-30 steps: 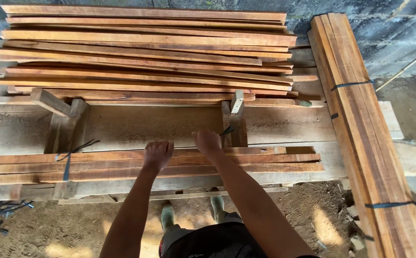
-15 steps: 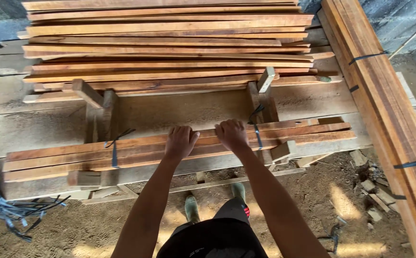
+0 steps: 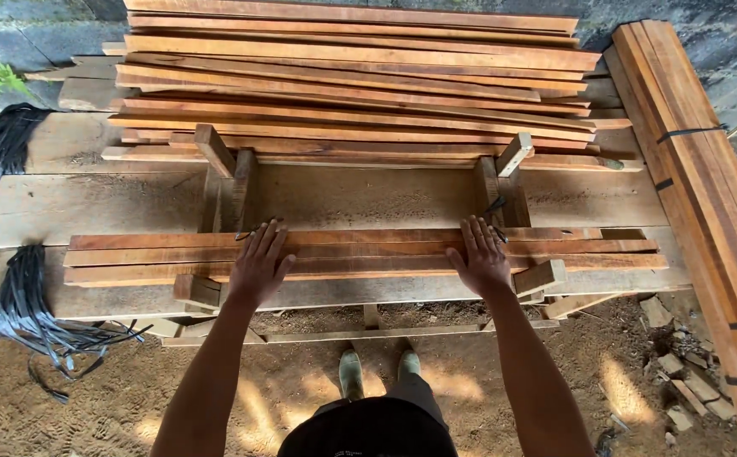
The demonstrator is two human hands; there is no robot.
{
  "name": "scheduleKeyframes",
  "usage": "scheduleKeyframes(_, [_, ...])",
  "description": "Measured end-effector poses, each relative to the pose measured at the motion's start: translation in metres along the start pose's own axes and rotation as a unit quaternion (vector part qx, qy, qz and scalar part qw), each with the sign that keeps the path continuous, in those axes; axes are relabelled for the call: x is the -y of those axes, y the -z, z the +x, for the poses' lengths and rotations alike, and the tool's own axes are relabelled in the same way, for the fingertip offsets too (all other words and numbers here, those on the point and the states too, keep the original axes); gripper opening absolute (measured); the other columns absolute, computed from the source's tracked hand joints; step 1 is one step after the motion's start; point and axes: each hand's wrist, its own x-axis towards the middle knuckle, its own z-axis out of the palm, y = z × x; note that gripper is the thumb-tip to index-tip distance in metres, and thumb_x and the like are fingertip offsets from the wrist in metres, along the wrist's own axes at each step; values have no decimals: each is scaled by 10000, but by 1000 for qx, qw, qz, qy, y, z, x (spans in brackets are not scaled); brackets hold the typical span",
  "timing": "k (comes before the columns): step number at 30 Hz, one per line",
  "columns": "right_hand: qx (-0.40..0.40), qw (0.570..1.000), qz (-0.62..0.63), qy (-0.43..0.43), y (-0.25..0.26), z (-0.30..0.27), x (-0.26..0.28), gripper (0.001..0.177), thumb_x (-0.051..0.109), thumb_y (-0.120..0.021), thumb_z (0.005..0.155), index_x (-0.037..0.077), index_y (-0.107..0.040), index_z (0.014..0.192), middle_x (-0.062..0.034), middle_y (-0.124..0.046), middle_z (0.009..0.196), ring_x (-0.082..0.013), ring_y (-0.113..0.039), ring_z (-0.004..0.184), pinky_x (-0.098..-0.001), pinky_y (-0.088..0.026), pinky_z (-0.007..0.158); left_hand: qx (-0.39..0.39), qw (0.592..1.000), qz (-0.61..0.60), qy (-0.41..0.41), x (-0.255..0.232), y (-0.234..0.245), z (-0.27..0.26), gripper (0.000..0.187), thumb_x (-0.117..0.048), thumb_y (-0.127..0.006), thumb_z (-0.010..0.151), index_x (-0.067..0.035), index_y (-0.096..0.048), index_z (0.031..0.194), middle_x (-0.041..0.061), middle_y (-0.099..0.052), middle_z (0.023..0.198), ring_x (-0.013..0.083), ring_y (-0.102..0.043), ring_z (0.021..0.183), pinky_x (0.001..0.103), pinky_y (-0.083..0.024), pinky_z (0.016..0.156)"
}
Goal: Bundling long wooden slats together using plastic ties on a workbench.
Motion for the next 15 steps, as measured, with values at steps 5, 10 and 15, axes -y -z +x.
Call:
scheduleKeyframes(5, [2, 999, 6, 39, 18, -3, 2, 1095, 783, -695, 692, 57, -539, 1496, -206, -578, 1472, -373, -526, 1397, -474, -390, 1210, -56, 998, 15, -37, -2, 1, -7, 989, -771, -604, 797, -152, -472, 1557, 150, -493, 1578, 325, -461, 1461, 450, -319, 1251])
scheduleKeyframes(10, [24, 999, 7, 44, 15, -4, 0, 1262, 755, -820, 493, 90, -516, 1521, -185, -556, 1497, -365, -494, 1427, -480, -352, 1237, -77, 995, 39, -57, 10, -17, -7, 1054, -825, -588, 752, -183, -453, 1576, 118, -484, 1587, 314, -457, 1468, 446, -320, 1259])
scheduleKeyframes(15, [46, 997, 48, 27, -1, -4, -13, 1175, 794, -786, 559, 121, -554, 1494, -171, -588, 1448, -352, -520, 1403, -486, -380, 1214, -86, 991, 39, -98, 19, -28, -7, 1034, -799, -609, 742, -166, -489, 1550, 160, -531, 1525, 361, -488, 1434, 482, -350, 1238])
